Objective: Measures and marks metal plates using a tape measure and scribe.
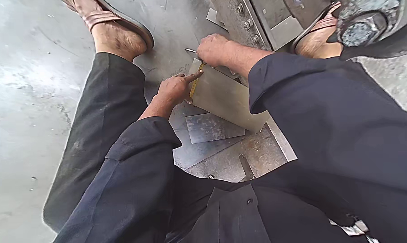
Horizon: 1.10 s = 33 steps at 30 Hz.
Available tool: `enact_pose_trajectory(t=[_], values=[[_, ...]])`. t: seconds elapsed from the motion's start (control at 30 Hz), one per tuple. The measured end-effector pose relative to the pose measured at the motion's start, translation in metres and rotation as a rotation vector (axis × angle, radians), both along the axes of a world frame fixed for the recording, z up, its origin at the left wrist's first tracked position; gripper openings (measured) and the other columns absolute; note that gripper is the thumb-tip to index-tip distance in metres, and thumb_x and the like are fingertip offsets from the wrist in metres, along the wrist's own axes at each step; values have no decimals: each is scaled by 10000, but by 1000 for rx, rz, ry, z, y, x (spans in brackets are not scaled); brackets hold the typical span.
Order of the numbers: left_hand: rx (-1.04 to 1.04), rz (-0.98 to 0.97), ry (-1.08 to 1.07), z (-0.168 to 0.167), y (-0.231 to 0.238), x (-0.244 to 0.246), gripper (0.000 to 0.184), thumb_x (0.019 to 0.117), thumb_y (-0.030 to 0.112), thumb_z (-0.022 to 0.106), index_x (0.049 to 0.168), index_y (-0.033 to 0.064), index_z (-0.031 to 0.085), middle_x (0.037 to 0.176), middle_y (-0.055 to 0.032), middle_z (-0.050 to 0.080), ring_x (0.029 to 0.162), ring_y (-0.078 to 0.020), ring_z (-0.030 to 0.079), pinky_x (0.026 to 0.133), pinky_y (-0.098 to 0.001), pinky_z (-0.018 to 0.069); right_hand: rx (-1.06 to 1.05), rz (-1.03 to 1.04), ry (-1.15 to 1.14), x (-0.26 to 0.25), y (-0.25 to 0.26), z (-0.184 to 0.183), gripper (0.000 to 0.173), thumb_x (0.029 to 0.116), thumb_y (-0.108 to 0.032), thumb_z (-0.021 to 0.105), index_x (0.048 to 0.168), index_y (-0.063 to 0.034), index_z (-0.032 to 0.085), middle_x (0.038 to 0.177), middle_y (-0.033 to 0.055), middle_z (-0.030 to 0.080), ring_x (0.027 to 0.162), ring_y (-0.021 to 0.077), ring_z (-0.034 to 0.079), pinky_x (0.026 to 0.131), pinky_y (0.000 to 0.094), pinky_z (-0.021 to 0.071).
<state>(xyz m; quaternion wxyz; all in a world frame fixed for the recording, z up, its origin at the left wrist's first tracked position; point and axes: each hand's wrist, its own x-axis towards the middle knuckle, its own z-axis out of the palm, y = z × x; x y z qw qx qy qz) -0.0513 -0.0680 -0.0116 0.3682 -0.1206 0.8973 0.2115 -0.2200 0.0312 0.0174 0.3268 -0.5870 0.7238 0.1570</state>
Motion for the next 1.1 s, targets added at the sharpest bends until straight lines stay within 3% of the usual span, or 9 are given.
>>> enact_pose_trajectory(t=[0.07,0.17,0.3,0.47,0.57,0.67,0.83,1.0,1.1], values=[[6,5,-2,-1,-2,-1,1154,704,193,951,1577,547,285,1446,-215,560,1258,-490,575,879,-745,485,42,4,-3,-2,-9,5,171,1004,-71,583,1109,51,641,1214,271,620,1194,461,599,898,644,503],[14,17,-3,-4,-3,0,1148,693,198,957,1566,558,303,1463,-209,546,1261,-482,575,886,-745,485,91,-111,-55,-14,-18,0,320,1011,-264,649,1069,51,652,1192,274,633,1196,447,603,943,655,484],[11,18,-5,-9,-6,-1,1160,681,212,964,1559,575,298,1475,-199,537,1248,-478,582,873,-743,491,6,-390,-119,-31,-16,-21,489,926,-457,743,1059,11,686,1192,225,647,1166,382,624,966,608,493],[21,4,-15,-7,-5,-1,1169,692,219,961,1570,571,275,1457,-201,543,1256,-472,575,887,-734,489,-88,-584,-71,-25,-4,-30,407,958,-365,709,1204,-41,696,1351,197,612,1311,358,565,1083,562,458],[23,-4,6,-9,-7,-2,1167,682,205,964,1571,556,293,1437,-208,556,1224,-479,590,860,-732,498,-211,-668,-71,-19,4,-40,320,989,-359,662,1185,-114,726,1258,137,690,1235,306,634,1049,518,498],[25,-8,14,-13,-9,1,1158,686,215,963,1567,562,297,1434,-192,564,1228,-466,594,870,-730,498,-387,-738,-103,-6,14,-34,307,1006,-307,629,1276,-185,709,1197,34,737,1169,210,675,1053,455,505],[37,-15,24,-12,-10,1,1136,690,222,962,1567,542,317,1436,-197,564,1230,-475,591,875,-731,494,-749,-782,-368,28,74,17,266,996,-194,651,1240,-120,727,1034,25,752,904,102,692,884,329,556],[79,-39,16,-8,-11,-3,1130,702,230,962,1580,518,310,1440,-229,548,1252,-497,568,898,-751,471,-800,-849,-627,51,120,26,261,1070,-217,570,1177,-44,732,866,-6,753,733,38,698,701,237,596],[93,-45,16,-7,-12,-5,1132,706,202,961,1590,487,315,1469,-238,534,1289,-504,546,937,-753,455,-777,-757,-472,48,118,1,304,1068,-276,569,1192,-60,745,939,46,757,796,93,705,790,287,591]])
